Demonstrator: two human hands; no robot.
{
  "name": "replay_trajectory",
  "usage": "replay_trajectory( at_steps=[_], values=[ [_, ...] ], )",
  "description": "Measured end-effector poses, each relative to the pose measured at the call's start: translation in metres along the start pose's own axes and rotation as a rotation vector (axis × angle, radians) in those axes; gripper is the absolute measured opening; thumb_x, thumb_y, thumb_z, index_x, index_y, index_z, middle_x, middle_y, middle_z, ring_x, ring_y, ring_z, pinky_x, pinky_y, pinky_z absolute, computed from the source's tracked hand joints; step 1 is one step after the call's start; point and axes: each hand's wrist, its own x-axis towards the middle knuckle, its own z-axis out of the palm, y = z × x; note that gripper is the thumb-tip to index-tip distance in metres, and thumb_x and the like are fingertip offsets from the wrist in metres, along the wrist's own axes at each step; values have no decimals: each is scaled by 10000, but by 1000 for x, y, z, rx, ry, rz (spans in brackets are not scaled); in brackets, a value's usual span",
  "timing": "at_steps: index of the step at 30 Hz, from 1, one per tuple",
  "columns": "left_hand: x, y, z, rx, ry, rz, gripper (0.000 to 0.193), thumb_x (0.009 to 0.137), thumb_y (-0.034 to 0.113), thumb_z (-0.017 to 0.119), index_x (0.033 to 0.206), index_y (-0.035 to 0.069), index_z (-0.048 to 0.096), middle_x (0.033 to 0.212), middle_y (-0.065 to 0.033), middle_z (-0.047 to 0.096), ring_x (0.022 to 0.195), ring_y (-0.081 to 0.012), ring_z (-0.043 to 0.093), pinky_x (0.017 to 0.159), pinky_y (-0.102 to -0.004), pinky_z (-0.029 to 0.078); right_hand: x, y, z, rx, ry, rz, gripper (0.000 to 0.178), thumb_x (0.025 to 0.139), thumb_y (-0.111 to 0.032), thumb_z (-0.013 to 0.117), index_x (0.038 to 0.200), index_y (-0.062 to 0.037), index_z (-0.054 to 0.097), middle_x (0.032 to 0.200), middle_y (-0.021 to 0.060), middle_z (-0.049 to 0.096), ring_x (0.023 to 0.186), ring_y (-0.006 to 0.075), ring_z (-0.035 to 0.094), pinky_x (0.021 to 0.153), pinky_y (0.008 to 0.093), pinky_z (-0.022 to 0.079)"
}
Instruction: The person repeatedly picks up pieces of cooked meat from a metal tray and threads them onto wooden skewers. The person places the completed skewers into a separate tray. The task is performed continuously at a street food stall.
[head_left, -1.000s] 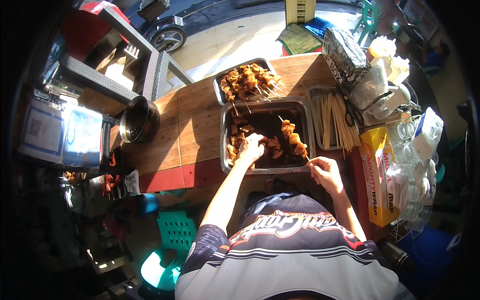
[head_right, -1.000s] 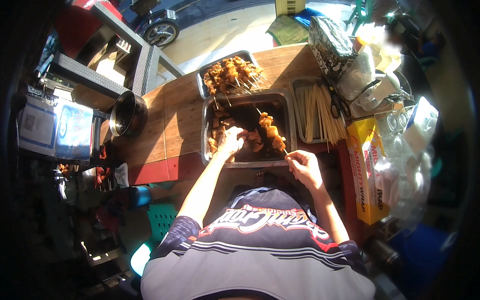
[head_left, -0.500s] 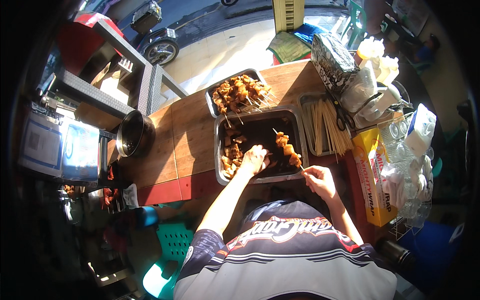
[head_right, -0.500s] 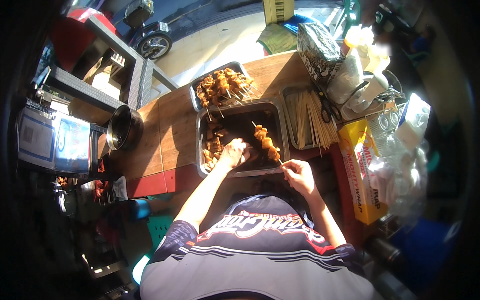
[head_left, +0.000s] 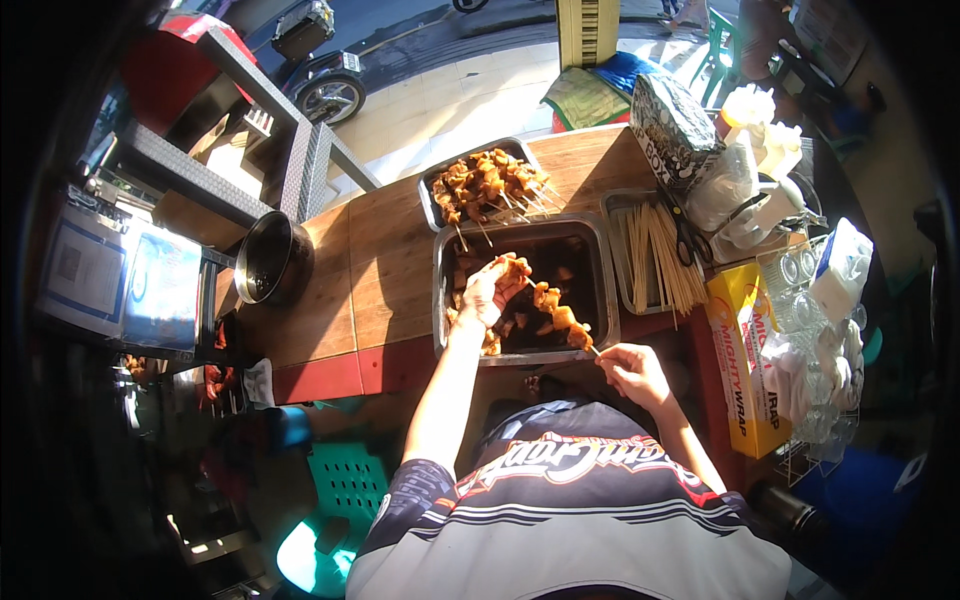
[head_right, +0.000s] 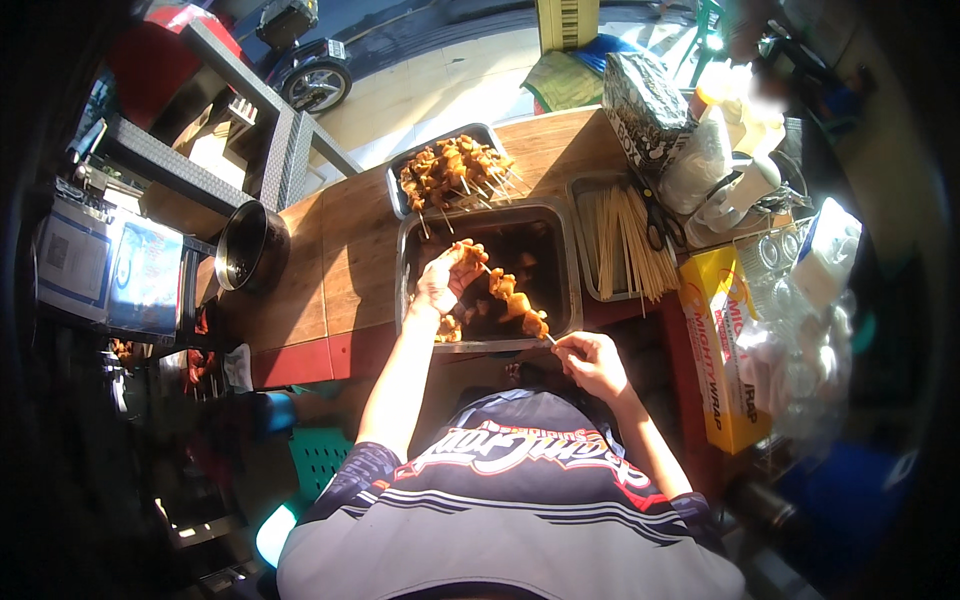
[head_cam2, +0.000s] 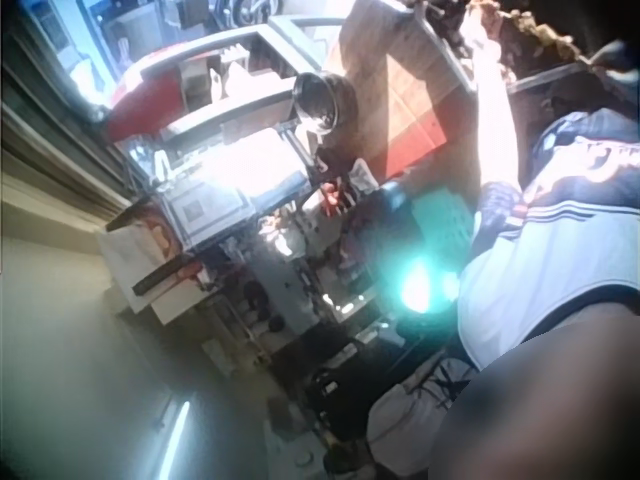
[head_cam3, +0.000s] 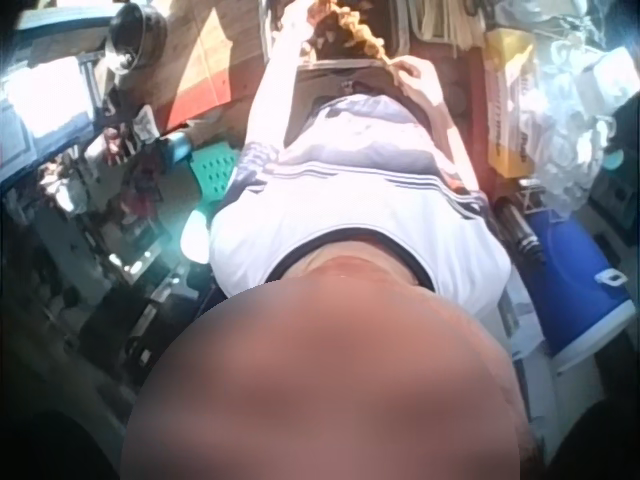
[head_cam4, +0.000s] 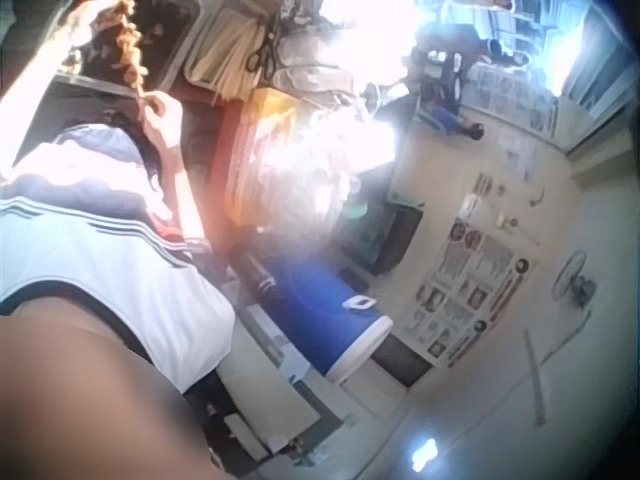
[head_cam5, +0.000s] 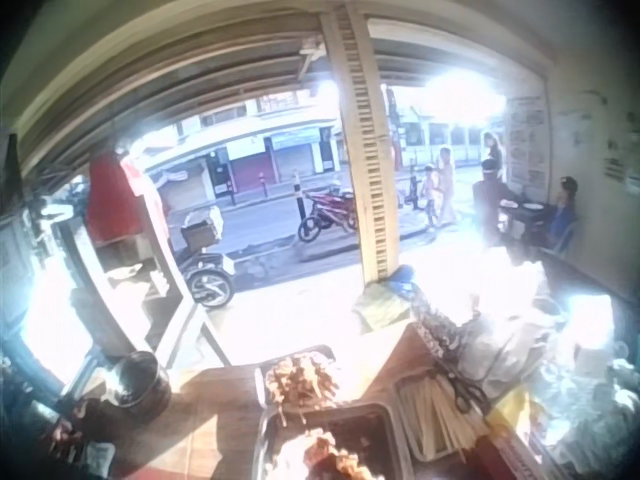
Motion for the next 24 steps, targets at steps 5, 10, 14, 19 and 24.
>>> replay_trajectory(
  at_steps=[5,10,14,19,24],
  values=[
    [-2,-2,0,15,-20,31,226,957,147,578,1126,5,624,1039,-155,700,963,-278,693,866,-387,573,-1,-4,4,-35,-12,16,107,906,-115,640,912,-21,691,621,2,588,477,52,506,419,214,400],
    [-4,-5,4,-47,21,16,213,945,122,595,1121,8,628,1021,-154,704,951,-282,694,878,-392,566,-1,-3,9,-33,-16,-1,115,914,-99,614,932,-8,682,625,3,578,466,34,473,417,191,367],
    [-10,-7,17,2,56,14,192,943,132,600,1098,26,636,1011,-136,705,950,-277,694,887,-394,558,-3,-9,10,-101,4,19,127,891,-131,652,930,-21,703,619,2,596,489,53,515,439,226,405],
    [-18,-6,35,102,99,62,188,951,137,586,1102,30,617,1014,-126,699,944,-262,698,819,-369,586,-5,-16,16,-105,9,55,132,878,-116,634,925,-11,699,626,12,603,500,61,524,446,234,410],
    [-20,-8,42,111,99,91,169,966,128,564,1084,17,613,999,-141,697,918,-267,701,805,-374,595,-8,-18,19,-93,2,33,136,883,-98,609,934,-5,693,636,17,609,523,66,541,465,228,423]
  ],
)
